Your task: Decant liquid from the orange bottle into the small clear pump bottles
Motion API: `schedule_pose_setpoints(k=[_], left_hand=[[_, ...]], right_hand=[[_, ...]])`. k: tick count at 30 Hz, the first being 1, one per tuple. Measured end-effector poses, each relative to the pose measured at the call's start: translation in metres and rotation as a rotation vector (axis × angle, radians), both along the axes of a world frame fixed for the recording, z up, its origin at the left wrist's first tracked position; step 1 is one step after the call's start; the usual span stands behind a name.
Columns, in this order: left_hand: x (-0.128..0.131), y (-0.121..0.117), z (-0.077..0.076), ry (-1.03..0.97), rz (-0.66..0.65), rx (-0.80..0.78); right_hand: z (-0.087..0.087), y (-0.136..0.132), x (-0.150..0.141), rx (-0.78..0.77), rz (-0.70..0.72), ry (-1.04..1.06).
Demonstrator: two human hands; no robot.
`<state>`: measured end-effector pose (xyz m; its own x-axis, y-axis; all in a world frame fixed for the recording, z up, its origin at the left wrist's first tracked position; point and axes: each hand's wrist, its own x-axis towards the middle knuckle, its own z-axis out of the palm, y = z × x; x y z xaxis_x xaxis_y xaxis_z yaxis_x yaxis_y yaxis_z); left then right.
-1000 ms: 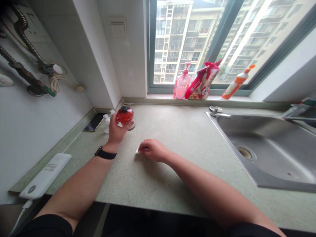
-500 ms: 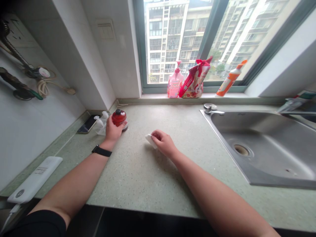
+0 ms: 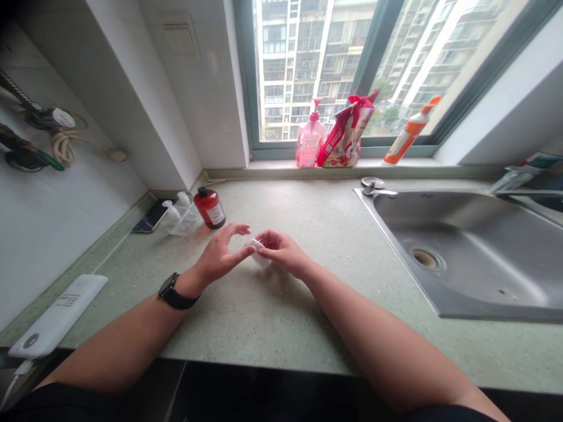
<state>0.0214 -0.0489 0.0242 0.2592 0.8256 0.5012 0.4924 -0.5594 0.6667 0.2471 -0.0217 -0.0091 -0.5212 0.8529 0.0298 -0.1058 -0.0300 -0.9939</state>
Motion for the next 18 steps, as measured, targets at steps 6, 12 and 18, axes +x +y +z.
schedule_pose_setpoints(k=[6,12,18], left_hand=[[0.007,0.009,-0.014,-0.166,-0.032,-0.382],[0.006,0.015,-0.019,-0.391,0.008,-0.444],[0.006,0.016,-0.026,-0.407,-0.027,-0.470]], right_hand=[[0.000,0.000,0.001,0.000,-0.007,-0.010],[-0.002,0.005,0.006,0.035,-0.026,-0.103],[-0.001,0.007,0.008,0.027,-0.042,-0.086]])
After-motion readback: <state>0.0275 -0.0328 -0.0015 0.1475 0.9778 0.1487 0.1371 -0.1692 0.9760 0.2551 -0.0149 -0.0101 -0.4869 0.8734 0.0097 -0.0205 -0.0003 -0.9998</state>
